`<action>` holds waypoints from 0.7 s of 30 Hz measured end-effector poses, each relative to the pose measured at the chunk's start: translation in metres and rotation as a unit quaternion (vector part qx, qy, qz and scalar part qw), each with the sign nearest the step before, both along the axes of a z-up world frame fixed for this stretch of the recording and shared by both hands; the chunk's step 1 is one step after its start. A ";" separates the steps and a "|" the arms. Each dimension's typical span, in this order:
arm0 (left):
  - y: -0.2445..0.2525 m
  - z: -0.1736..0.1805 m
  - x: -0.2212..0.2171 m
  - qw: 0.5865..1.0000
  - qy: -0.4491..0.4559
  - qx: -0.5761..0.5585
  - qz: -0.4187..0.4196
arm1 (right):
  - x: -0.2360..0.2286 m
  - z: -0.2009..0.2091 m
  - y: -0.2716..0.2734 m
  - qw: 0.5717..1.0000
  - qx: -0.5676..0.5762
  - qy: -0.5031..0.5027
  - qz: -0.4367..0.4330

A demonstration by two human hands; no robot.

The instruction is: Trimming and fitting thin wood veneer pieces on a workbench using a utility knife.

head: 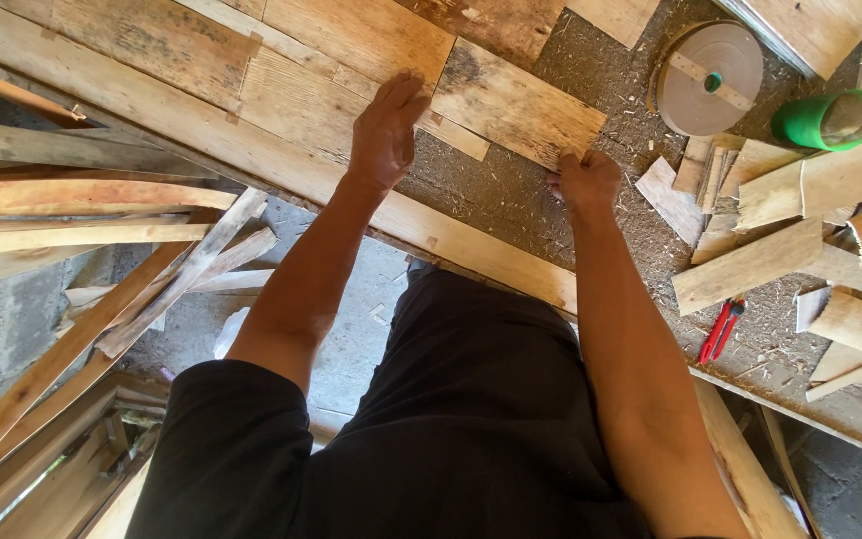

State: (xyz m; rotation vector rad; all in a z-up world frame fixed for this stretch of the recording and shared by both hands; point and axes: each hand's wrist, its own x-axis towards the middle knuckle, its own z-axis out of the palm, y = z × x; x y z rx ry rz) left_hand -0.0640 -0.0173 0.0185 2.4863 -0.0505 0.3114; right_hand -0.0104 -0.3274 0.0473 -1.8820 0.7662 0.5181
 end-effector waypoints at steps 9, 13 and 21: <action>-0.024 0.018 0.009 0.997 0.020 0.069 0.012 | 0.000 -0.006 -0.003 1.000 -0.015 0.001 0.019; -0.027 0.012 0.008 0.994 0.035 0.107 0.011 | 0.000 -0.004 -0.005 1.000 -0.017 0.005 0.025; -0.026 0.004 0.008 0.995 0.035 0.097 0.005 | -0.001 0.004 -0.006 0.996 -0.057 0.005 0.075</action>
